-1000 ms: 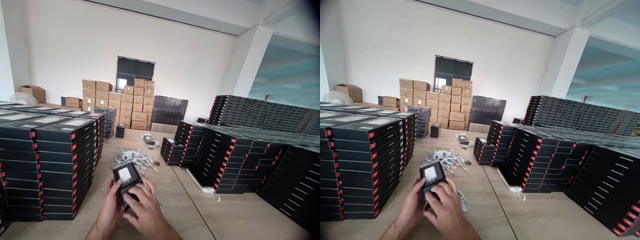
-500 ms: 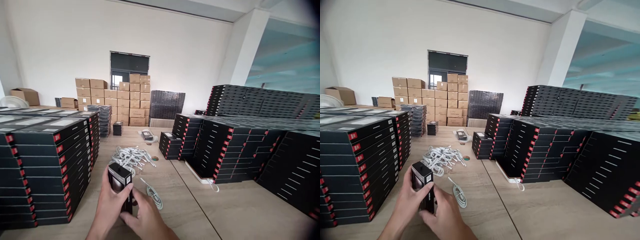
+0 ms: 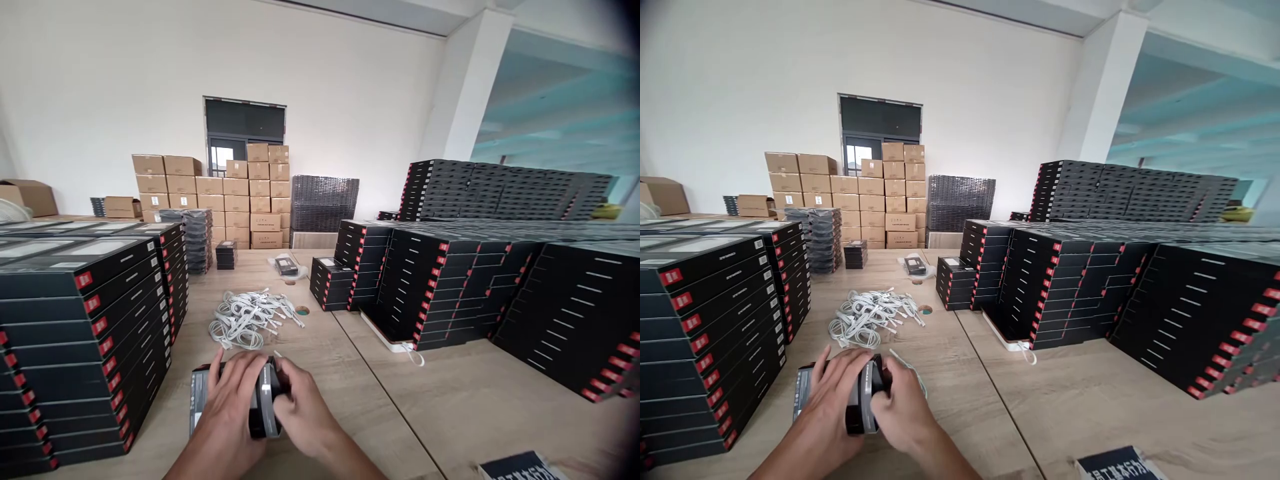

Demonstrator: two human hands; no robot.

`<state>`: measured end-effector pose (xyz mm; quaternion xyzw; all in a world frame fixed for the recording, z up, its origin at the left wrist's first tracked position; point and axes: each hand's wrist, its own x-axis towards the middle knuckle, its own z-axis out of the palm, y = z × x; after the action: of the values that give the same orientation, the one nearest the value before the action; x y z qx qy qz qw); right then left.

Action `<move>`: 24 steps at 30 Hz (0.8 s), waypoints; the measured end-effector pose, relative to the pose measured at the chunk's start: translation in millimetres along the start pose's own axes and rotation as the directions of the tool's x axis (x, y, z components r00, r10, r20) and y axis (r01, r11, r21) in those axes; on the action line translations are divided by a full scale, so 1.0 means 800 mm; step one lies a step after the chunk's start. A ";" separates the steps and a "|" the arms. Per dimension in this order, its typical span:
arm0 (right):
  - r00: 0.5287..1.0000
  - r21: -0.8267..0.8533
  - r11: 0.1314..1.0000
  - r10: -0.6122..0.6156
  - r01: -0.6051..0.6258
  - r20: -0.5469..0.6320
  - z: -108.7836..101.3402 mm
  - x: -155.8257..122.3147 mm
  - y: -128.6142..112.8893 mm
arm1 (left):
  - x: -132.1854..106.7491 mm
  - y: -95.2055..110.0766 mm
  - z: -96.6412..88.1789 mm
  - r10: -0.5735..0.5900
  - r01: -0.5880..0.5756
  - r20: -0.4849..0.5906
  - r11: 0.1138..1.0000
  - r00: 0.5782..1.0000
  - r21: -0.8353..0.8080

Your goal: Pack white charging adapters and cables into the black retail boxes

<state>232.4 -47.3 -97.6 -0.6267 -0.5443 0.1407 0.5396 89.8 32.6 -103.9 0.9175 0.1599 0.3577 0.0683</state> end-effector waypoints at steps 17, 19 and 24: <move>0.886 -0.500 0.790 -0.455 0.354 -0.090 -0.008 0.003 -0.003 | 0.007 0.014 0.012 -0.126 0.196 -0.319 0.961 0.939 0.197; 0.909 -0.491 0.813 -0.406 0.311 -0.096 -0.009 0.006 0.002 | 0.007 0.015 0.010 -0.122 0.186 -0.306 0.964 0.944 0.188; 0.991 -0.279 0.954 -0.127 0.112 -0.033 -0.001 0.011 0.020 | 0.004 0.009 0.011 -0.081 0.128 -0.275 0.979 0.958 0.157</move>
<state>244.9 -37.2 -107.0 -0.6653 -0.5816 0.0143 0.4679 99.6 26.6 -106.8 0.8536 0.2463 0.4588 -0.0149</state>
